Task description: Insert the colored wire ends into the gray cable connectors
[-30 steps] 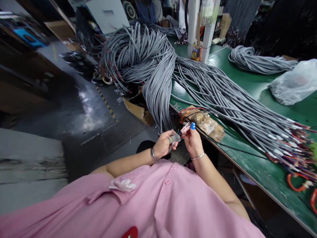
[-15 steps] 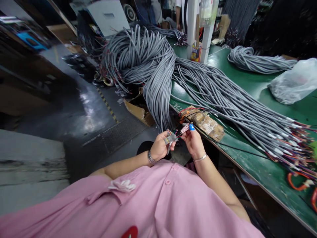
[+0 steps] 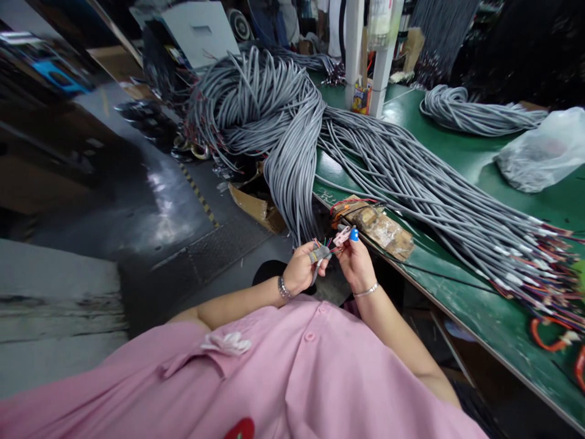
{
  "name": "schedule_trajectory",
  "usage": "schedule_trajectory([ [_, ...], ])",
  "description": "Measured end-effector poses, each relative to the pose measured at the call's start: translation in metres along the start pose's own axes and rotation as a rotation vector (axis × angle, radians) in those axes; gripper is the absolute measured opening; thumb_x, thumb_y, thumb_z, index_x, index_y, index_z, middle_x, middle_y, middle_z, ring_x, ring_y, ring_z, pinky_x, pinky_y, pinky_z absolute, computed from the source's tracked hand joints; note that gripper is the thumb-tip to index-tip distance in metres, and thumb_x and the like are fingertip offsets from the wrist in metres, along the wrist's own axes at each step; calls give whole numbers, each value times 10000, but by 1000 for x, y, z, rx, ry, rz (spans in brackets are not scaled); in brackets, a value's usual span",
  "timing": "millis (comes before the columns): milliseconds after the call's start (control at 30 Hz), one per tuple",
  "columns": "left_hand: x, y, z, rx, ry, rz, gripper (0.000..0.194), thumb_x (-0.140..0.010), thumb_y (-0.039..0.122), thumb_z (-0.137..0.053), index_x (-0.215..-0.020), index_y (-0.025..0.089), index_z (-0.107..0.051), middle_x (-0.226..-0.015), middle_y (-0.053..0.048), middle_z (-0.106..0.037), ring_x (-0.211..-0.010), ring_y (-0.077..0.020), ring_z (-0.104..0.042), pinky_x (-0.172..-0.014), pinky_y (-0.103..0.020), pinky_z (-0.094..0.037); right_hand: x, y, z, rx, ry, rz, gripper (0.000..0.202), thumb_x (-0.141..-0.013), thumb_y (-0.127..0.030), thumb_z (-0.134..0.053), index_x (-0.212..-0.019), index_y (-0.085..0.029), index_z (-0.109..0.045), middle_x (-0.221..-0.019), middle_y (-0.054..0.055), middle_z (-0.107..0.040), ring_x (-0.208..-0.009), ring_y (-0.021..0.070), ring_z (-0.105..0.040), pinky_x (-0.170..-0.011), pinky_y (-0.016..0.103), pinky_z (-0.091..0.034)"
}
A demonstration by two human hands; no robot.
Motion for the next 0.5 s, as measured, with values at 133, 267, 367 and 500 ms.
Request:
schedule_trajectory([
  [133, 1, -1, 2, -17, -14, -21, 307, -721, 402, -694, -729, 157, -509, -513, 24, -554, -390, -75, -466, -379, -195, -374, 4, 1, 0, -12, -25, -55, 294, -784, -526, -661, -798, -232, -653, -809, -17, -682, -624, 100, -567, -609, 234, -504],
  [267, 6, -1, 6, -43, -42, -42, 297, -740, 401, -683, -733, 154, -520, -519, 20, -558, -398, -77, -470, -388, -198, -381, 7, -3, 7, 52, -66, -143, 415, -774, -637, -598, -833, -230, -654, -828, 6, -687, -625, 111, -583, -603, 245, -514],
  [367, 10, -2, 10, -82, -39, -47, 284, -748, 396, -677, -748, 151, -535, -527, 17, -566, -411, -80, -480, -398, -196, -391, 11, -5, 14, 190, -114, -250, 432, -767, -632, -609, -853, -213, -667, -806, 27, -689, -636, 123, -602, -607, 254, -521],
  [500, 12, -3, 14, -151, -48, -58, 279, -745, 395, -674, -757, 148, -546, -537, 10, -575, -436, -89, -499, -416, -201, -407, 19, -8, 16, 385, -159, -294, 349, -738, -517, -708, -845, -185, -679, -787, 39, -694, -645, 127, -607, -621, 267, -514],
])
Point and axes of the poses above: each hand's wrist, its own x-axis away from the middle knuckle, its own z-axis out of the back of the hand, y = z × x, the point moved 2 cm from there along -x, towards the middle knuckle
